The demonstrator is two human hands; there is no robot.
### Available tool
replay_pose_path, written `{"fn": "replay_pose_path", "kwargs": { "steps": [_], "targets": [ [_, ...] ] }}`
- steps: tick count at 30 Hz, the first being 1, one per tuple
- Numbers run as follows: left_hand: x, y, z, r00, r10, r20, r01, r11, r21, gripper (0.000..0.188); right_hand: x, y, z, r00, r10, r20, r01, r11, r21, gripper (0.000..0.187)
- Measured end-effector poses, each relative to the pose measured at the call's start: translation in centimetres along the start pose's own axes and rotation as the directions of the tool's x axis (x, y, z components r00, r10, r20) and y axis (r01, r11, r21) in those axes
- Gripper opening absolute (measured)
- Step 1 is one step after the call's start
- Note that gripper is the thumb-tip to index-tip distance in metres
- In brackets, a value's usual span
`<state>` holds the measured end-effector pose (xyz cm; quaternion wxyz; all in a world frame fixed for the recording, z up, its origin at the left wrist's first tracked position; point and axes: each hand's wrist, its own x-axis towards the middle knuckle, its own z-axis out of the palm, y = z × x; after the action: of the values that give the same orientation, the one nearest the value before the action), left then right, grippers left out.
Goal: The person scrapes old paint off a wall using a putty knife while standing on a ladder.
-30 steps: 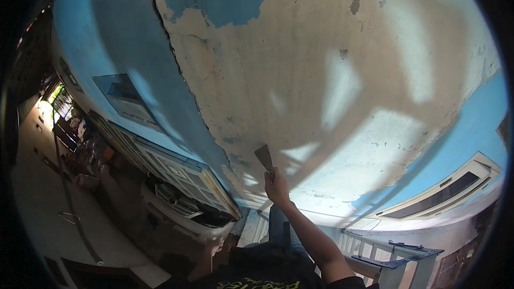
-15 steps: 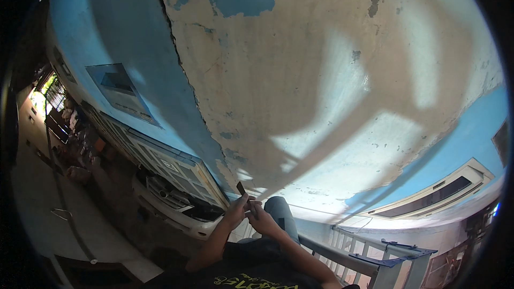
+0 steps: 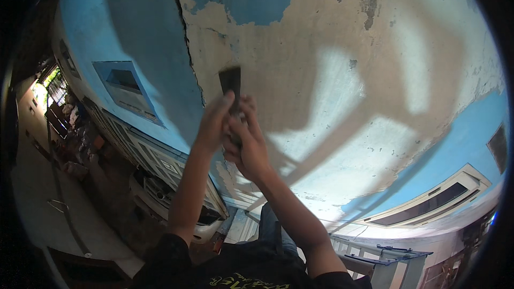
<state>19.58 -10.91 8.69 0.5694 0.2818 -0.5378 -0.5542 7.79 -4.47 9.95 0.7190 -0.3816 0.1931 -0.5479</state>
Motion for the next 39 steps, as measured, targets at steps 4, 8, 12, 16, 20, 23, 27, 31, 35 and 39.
{"fn": "replay_pose_path", "kwargs": {
  "steps": [4, 8, 12, 16, 20, 23, 27, 31, 35, 39],
  "targets": [
    [3.5, 6.6, 2.3, 0.99, 0.143, 0.001, -0.142, 0.988, -0.052, 0.048, 3.8, -3.0, 3.2, 0.997, -0.07, 0.033, 0.069, 0.997, 0.018, 0.038],
    [5.0, 8.8, 1.9, 0.994, 0.105, -0.022, -0.106, 0.993, -0.044, 0.046, 5.8, -2.6, 3.9, 0.984, -0.172, 0.045, 0.176, 0.981, -0.079, 0.038],
    [6.1, 10.5, 1.5, 0.998, 0.063, 0.0, -0.062, 0.993, 0.103, 0.043, 7.1, -3.0, 4.9, 0.973, -0.221, 0.068, 0.229, 0.963, -0.145, 0.04],
    [6.7, 10.3, 0.4, 0.995, 0.067, -0.081, -0.05, 0.98, 0.193, 0.041, 7.1, -2.1, 5.8, 0.951, -0.301, 0.066, 0.307, 0.947, -0.099, 0.044],
    [7.0, 10.7, 0.5, 0.991, 0.087, -0.1, -0.061, 0.968, 0.244, 0.041, 7.7, -1.8, 5.5, 0.961, -0.265, 0.074, 0.272, 0.957, -0.103, 0.047],
    [7.2, 12.3, 1.5, 0.989, 0.132, -0.072, -0.115, 0.972, 0.203, 0.041, 8.9, -2.4, 6.0, 0.961, -0.256, 0.109, 0.261, 0.965, -0.036, 0.05],
    [7.3, 11.3, 1.8, 0.973, 0.132, -0.19, -0.09, 0.972, 0.217, 0.038, 9.1, -1.8, 5.0, 0.941, -0.316, 0.121, 0.326, 0.942, -0.078, 0.049],
    [7.9, 13.5, 1.1, 0.981, 0.133, -0.144, -0.106, 0.978, 0.18, 0.037, 9.9, -3.1, 6.6, 0.93, -0.34, 0.141, 0.357, 0.925, -0.128, 0.051],
    [7.1, 12.1, 1.7, 0.973, 0.118, -0.196, -0.092, 0.987, 0.133, 0.03, 9.0, -2.5, 6.1, 0.893, -0.441, 0.09, 0.45, 0.871, -0.198, 0.047],
    [6.8, 11.7, 2.2, 0.97, 0.066, -0.234, -0.034, 0.99, 0.136, 0.03, 8.9, -1.8, 5.6, 0.968, -0.245, 0.043, 0.248, 0.965, -0.088, 0.045]
  ]
}}
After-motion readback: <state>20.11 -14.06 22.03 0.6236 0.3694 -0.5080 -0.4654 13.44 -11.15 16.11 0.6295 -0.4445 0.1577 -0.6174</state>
